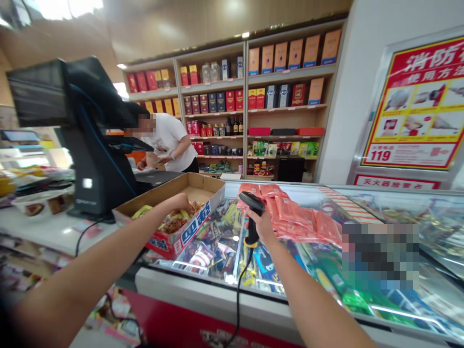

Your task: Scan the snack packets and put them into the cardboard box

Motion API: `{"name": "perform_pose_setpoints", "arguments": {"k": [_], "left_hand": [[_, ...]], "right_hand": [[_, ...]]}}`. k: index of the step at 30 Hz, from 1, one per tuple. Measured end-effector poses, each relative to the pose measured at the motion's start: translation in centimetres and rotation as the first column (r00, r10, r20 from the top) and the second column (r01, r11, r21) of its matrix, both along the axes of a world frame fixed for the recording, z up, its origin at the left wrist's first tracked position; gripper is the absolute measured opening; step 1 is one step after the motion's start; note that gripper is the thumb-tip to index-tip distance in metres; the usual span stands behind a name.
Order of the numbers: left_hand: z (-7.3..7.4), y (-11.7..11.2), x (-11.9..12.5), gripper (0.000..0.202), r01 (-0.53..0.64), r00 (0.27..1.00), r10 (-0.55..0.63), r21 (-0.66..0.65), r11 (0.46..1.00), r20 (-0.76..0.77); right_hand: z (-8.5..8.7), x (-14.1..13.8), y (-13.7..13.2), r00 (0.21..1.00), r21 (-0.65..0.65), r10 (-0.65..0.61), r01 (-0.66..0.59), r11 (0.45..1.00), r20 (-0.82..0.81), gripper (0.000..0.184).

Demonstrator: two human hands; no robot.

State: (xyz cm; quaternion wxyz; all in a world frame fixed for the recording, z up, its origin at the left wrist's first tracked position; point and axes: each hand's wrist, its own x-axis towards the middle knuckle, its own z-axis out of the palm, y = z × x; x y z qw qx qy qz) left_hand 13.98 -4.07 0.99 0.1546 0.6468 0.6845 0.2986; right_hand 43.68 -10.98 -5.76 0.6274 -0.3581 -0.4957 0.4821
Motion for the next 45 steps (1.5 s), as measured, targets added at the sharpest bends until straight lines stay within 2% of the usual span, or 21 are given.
{"name": "perform_pose_setpoints", "arguments": {"k": [2,4,7,9,11,13,15,17,19,21,23,27,37,42,45], "left_hand": [[0.7,0.0,-0.1,0.037,-0.029,0.994,0.017,-0.123,0.992,-0.105],[2.0,-0.3,-0.1,0.026,-0.046,0.992,0.031,-0.127,0.991,-0.12],[3.8,-1.7,1.0,0.009,-0.017,0.998,0.018,-0.02,1.0,0.066],[3.8,-2.9,3.2,0.02,0.045,0.948,-0.065,0.07,0.996,0.312],[2.1,-3.6,6.2,0.026,0.11,0.806,-0.198,0.188,0.976,0.558],[-1.2,-3.6,9.4,0.027,0.142,0.665,-0.327,0.316,0.938,0.672],[-5.2,-2.8,11.8,0.027,0.102,0.636,-0.346,0.369,0.924,0.69],[-8.7,-1.5,13.0,0.026,0.051,0.625,-0.327,0.381,0.923,0.709],[-11.2,-0.1,13.2,0.026,0.062,0.587,-0.335,0.371,0.927,0.737],[-12.4,0.7,13.0,0.027,0.085,0.546,-0.339,0.352,0.932,0.766],[-12.7,1.0,12.7,0.029,0.104,0.533,-0.346,0.347,0.932,0.772],[-12.6,0.8,12.8,0.032,0.142,0.565,-0.393,0.384,0.912,0.725],[-12.5,0.5,12.8,0.02,0.124,0.64,-0.398,0.424,0.897,0.657],[-11.8,-0.1,13.2,0.022,0.164,0.588,-0.394,0.373,0.913,0.706],[-11.4,-0.6,13.3,0.019,0.161,0.591,-0.382,0.361,0.919,0.71]], "right_hand": [[-0.2,0.1,0.0,1.0,-0.002,0.018,-0.018,1.0,0.006,0.03],[-0.2,0.1,-0.1,0.999,0.01,0.029,-0.03,1.0,0.036,0.03],[0.1,-0.2,-0.4,0.997,0.032,0.043,-0.045,0.998,0.066,0.03],[0.3,-0.2,-0.5,0.998,0.044,0.046,-0.048,0.998,0.046,0.029],[0.6,-0.1,-0.7,0.999,0.058,0.042,-0.043,0.997,0.018,0.027],[0.9,0.1,-0.8,0.999,0.082,0.034,-0.034,0.996,-0.007,0.026],[1.2,0.2,-0.9,0.999,0.101,0.047,-0.044,0.994,-0.02,0.027],[1.4,0.2,-1.0,0.997,0.092,0.076,-0.076,0.993,-0.005,0.028],[1.4,0.2,-1.0,0.993,0.046,0.106,-0.108,0.993,0.053,0.027],[1.1,0.0,-1.0,0.984,-0.006,0.126,-0.126,0.992,0.123,0.025],[0.7,-0.1,-0.8,0.976,-0.032,0.138,-0.134,0.99,0.167,0.024],[0.1,-0.3,-0.5,0.968,-0.04,0.148,-0.143,0.989,0.204,0.026],[0.4,-0.5,-1.0,0.975,-0.093,0.14,-0.125,0.988,0.175,0.021],[0.7,-0.7,-1.3,0.971,-0.114,0.161,-0.142,0.983,0.177,0.022],[0.7,-0.8,-1.3,0.967,-0.106,0.16,-0.141,0.984,0.198,0.025]]}}
